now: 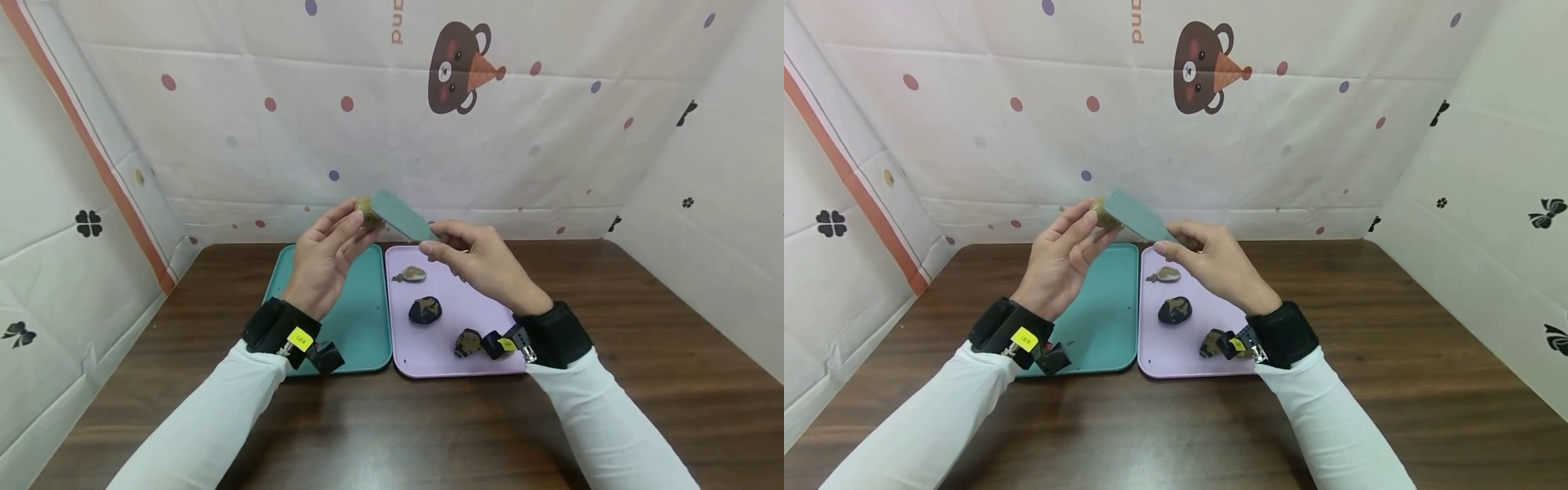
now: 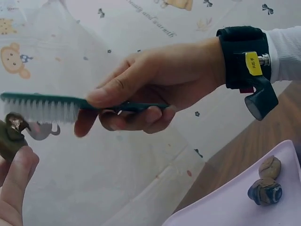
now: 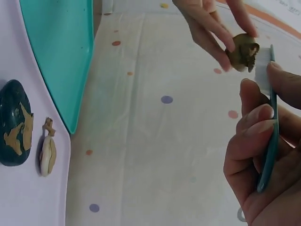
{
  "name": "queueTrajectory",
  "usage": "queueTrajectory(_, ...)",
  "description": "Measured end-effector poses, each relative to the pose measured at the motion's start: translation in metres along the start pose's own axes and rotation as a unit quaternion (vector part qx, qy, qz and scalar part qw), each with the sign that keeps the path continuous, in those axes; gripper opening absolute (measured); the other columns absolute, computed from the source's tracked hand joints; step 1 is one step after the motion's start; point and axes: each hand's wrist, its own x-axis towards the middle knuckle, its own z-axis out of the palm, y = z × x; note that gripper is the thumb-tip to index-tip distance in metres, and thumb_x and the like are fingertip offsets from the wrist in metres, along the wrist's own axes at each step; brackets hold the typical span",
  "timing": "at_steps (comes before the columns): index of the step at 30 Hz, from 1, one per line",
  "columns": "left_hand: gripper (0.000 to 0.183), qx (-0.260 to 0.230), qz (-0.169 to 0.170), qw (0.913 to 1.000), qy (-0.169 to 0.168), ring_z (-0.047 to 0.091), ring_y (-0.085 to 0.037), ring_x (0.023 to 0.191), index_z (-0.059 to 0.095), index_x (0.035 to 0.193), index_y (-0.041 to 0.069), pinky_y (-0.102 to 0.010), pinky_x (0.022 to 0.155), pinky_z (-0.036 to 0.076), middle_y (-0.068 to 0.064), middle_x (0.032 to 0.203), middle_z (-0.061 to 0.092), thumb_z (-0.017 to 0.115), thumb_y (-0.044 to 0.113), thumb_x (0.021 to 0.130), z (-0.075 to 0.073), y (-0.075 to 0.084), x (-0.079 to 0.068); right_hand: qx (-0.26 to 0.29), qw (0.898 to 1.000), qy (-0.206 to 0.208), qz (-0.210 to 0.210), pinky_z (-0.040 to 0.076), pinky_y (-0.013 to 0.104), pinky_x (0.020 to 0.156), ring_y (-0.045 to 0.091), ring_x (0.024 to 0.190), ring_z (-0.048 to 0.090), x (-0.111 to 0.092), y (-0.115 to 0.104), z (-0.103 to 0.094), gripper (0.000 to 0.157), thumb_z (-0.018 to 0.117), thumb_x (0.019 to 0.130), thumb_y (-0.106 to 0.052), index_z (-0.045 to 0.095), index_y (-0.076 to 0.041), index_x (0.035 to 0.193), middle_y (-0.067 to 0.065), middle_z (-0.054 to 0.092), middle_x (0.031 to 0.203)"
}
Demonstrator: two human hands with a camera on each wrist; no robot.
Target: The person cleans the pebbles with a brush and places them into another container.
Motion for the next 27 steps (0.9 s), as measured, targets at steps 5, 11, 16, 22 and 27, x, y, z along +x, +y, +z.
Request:
queueTrajectory(5, 0.041, -0.006, 0.002, 1.0, 0.003, 0.066, -0.029, 0.122, 0.051, 0.151, -0.001, -0.033, 0.105, 0.055, -0.017, 0.146, 0.051, 0.056, 0.006, 0.111, 0.0003, 0.0005, 0.0001, -0.018, 1.0, 0.003, 0.017, 0.044, 0.027, 0.054, 0.025, 0.072, 0.054, 0.0003, 0.0037, -0.0013, 0.03, 0.07, 0.106, -0.02, 0.072, -0.005, 0.132, 0.009, 0.072, 0.097)
queueTrajectory(11, 0.041, 0.0, -0.006, 1.0, -0.003, 0.066, -0.03, 0.124, 0.052, 0.151, -0.001, -0.035, 0.106, 0.055, -0.018, 0.145, 0.052, 0.056, 0.006, 0.111, 0.0003, 0.0008, -0.001, -0.007, 1.0, 0.008, 0.01, 0.045, 0.028, 0.057, 0.026, 0.078, 0.059, -0.0017, -0.0013, -0.0021, 0.033, 0.07, 0.106, -0.021, 0.071, -0.005, 0.135, 0.009, 0.074, 0.101)
queueTrajectory(16, 0.041, 0.001, -0.005, 1.0, -0.002, 0.066, -0.03, 0.124, 0.051, 0.151, -0.001, -0.035, 0.106, 0.055, -0.018, 0.145, 0.052, 0.056, 0.008, 0.112, 0.0, 0.0014, -0.0014, -0.027, 1.0, 0.004, 0.013, 0.048, 0.031, 0.066, 0.025, 0.09, 0.064, -0.0006, -0.0005, -0.0019, 0.033, 0.07, 0.106, -0.022, 0.071, -0.004, 0.134, 0.01, 0.074, 0.106)
queueTrajectory(22, 0.041, 0.002, -0.014, 0.9999, 0.01, 0.068, -0.028, 0.121, 0.051, 0.151, 0.0, -0.035, 0.104, 0.056, -0.017, 0.145, 0.052, 0.056, 0.008, 0.111, -0.0012, 0.0005, -0.0022, -0.03, 0.999, 0.022, 0.038, 0.048, 0.035, 0.073, 0.024, 0.094, 0.064, -0.002, 0.0032, -0.0043, 0.032, 0.07, 0.106, -0.023, 0.072, -0.005, 0.133, 0.009, 0.074, 0.106)
queueTrajectory(27, 0.042, 0.011, -0.012, 0.9999, 0.002, 0.068, -0.029, 0.121, 0.051, 0.152, 0.001, -0.035, 0.105, 0.056, -0.017, 0.144, 0.053, 0.057, 0.009, 0.111, -0.0001, 0.0003, -0.0017, -0.02, 0.999, 0.011, 0.027, 0.046, 0.036, 0.072, 0.025, 0.091, 0.062, -0.002, -0.0008, -0.0054, 0.034, 0.07, 0.107, -0.027, 0.072, -0.005, 0.133, 0.01, 0.073, 0.103)
